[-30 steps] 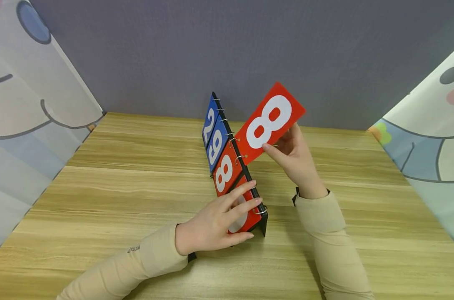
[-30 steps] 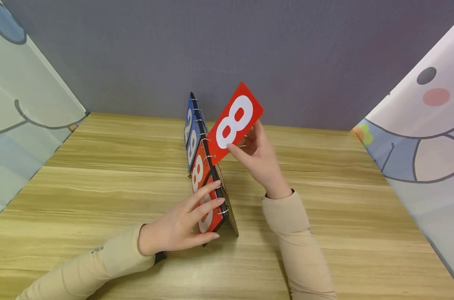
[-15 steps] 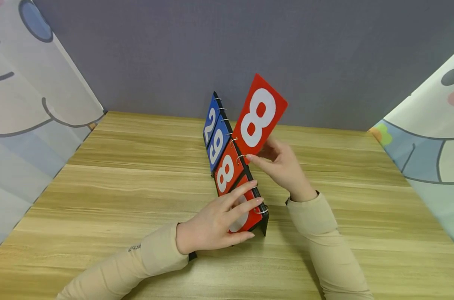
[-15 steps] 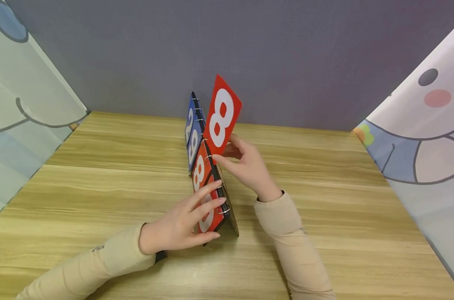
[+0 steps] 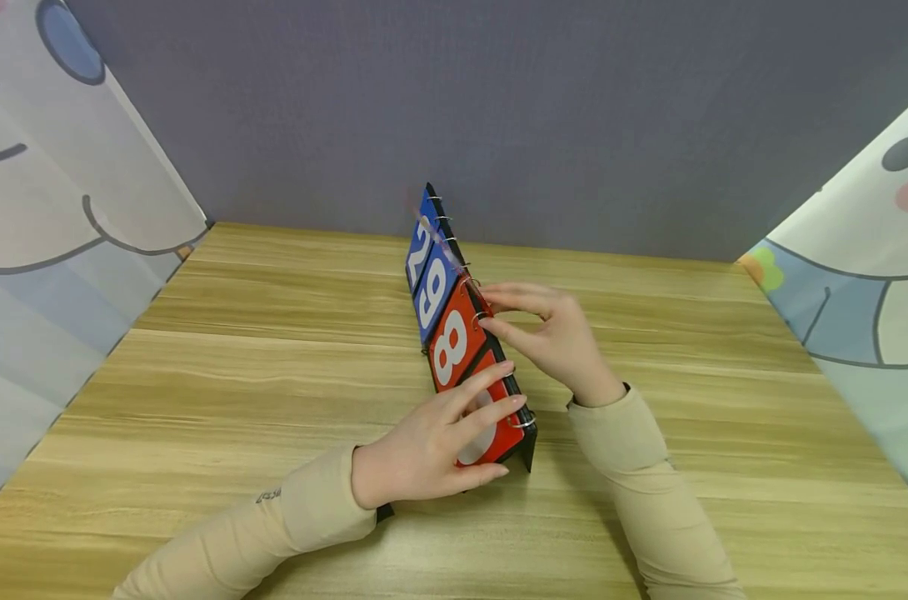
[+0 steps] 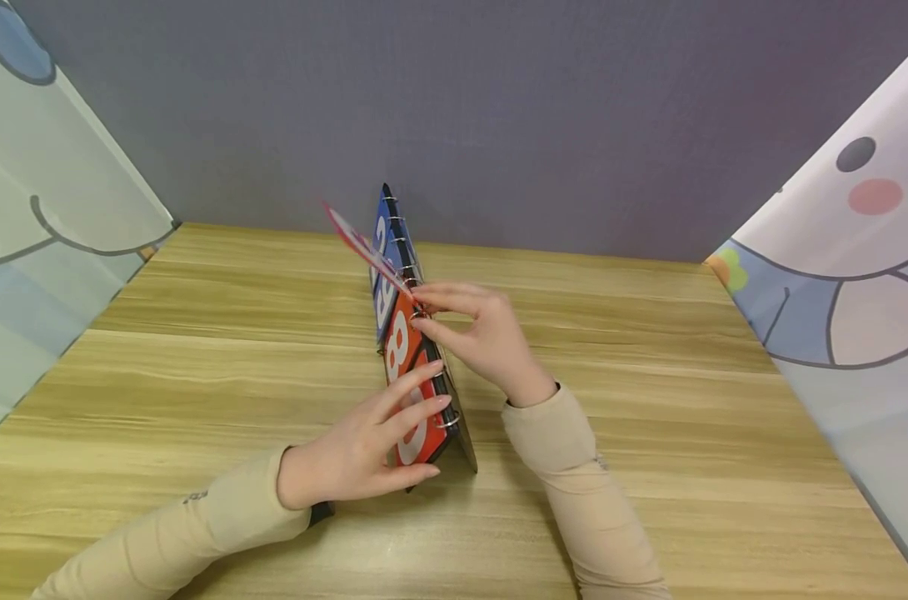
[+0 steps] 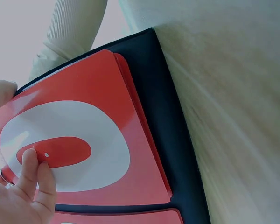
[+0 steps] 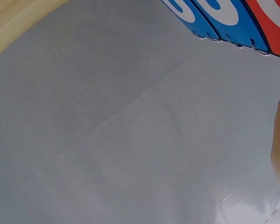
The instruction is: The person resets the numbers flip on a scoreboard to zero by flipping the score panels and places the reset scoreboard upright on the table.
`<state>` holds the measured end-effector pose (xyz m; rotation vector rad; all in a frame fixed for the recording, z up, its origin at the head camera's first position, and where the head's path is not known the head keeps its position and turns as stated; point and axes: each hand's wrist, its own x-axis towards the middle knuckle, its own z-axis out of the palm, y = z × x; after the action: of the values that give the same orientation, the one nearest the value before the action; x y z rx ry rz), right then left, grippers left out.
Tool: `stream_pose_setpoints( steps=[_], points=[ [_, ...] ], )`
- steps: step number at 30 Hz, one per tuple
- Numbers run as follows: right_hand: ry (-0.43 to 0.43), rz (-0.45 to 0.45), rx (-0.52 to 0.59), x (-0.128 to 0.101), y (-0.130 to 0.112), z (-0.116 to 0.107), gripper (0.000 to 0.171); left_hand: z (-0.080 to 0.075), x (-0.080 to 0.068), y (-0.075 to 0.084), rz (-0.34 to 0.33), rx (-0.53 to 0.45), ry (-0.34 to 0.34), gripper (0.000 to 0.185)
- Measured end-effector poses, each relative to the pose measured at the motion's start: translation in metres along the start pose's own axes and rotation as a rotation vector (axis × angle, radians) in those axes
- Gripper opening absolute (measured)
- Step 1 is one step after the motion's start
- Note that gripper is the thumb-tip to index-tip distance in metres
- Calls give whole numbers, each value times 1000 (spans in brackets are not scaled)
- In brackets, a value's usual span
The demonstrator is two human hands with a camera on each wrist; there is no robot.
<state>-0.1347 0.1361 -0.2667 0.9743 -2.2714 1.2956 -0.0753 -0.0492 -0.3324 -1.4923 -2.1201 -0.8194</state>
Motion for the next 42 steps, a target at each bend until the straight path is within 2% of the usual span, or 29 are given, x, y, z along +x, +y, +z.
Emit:
stream_pose_setpoints(
  steps=[4,8,16,27,36,42],
  points=[
    [0,-119,-35,2,3,3,26,1,0,-1,11,13,15,73],
    [-21,-179,-47,3,5,5,26,1,0,-1,11,17,20,73],
    [-79,-179,-46,3,6,4,24,1,0,0,2,18,14,74],
    [-160,-222,-41,5,9,3,19,2,0,-1,22,24,39,73],
    [-207,-185,-40,4,8,1,16,2,0,-1,28,18,42,73],
    [-189,-40,53,2,8,-2,19,1,0,-1,25,4,30,73]
  ],
)
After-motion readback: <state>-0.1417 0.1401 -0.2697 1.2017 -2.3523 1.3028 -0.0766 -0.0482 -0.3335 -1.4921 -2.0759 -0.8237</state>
